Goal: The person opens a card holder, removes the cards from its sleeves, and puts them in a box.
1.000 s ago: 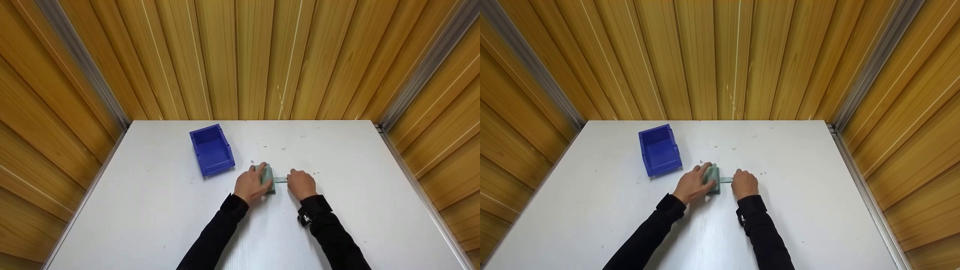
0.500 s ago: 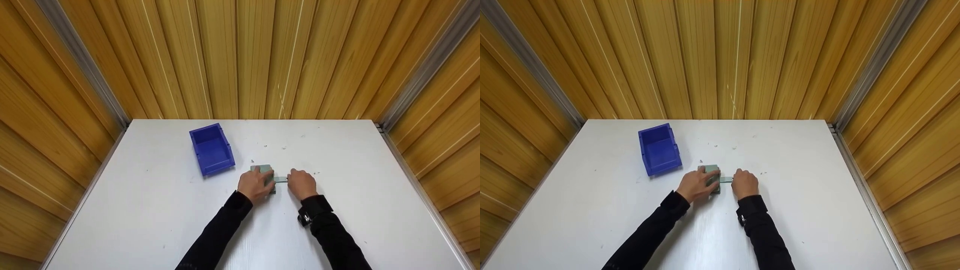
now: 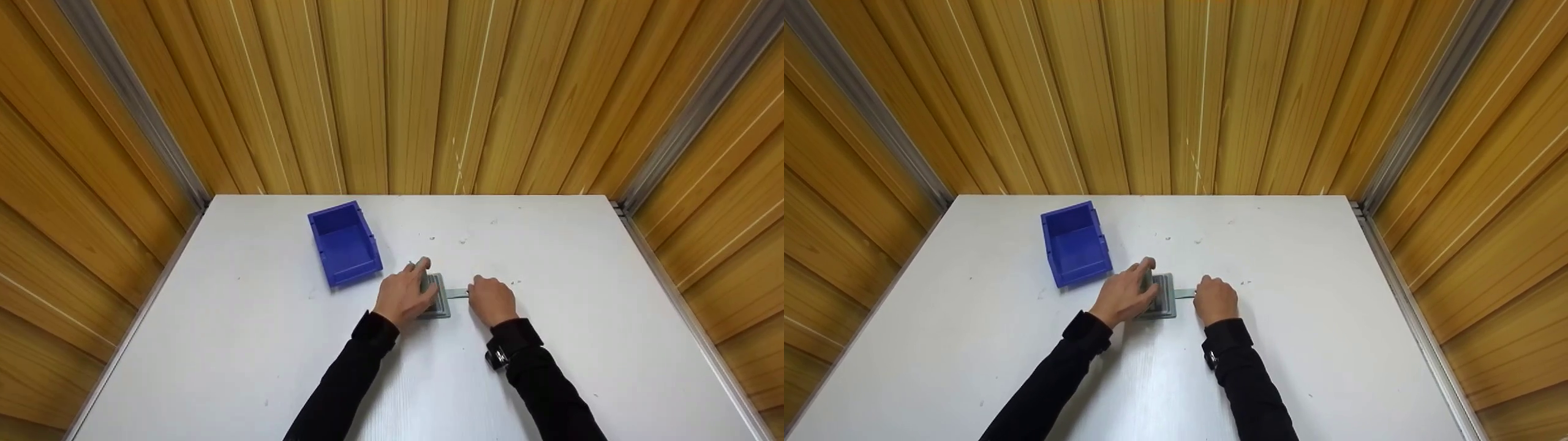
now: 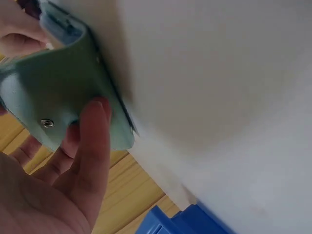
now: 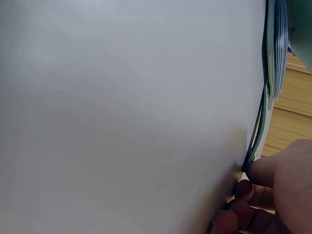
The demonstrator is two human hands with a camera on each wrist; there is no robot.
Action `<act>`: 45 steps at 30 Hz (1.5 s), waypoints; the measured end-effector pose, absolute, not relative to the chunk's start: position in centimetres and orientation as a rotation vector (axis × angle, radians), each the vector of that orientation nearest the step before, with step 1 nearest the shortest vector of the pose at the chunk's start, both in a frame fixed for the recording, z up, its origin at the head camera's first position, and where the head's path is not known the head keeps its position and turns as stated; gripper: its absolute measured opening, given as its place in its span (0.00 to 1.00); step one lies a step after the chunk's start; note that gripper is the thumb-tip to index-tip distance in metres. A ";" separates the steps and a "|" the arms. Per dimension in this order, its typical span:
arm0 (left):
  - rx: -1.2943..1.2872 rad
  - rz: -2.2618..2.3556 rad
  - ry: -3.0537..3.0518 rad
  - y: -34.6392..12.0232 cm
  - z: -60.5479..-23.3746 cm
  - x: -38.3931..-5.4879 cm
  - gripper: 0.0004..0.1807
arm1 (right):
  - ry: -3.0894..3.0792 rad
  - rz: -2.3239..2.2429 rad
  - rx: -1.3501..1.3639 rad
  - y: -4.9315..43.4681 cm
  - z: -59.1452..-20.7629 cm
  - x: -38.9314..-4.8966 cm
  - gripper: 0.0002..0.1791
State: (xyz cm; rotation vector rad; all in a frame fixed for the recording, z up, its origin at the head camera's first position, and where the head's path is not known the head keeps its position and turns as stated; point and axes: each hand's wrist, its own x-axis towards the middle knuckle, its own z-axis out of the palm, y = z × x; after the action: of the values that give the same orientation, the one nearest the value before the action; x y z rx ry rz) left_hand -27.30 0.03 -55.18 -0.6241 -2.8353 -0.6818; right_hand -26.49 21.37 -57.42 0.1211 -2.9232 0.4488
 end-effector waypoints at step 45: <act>-0.448 -0.734 -2.884 -6.1 -57.1 -25.8 0.14 | -2.972 0.705 0.209 21.8 -56.1 -27.3 0.07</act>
State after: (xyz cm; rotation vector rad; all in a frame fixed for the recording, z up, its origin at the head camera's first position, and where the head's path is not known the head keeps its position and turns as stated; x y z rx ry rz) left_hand -25.81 -6.09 -57.08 -0.4479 -2.8843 -0.7338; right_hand -27.33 21.76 -56.10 0.2089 -2.9723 0.7047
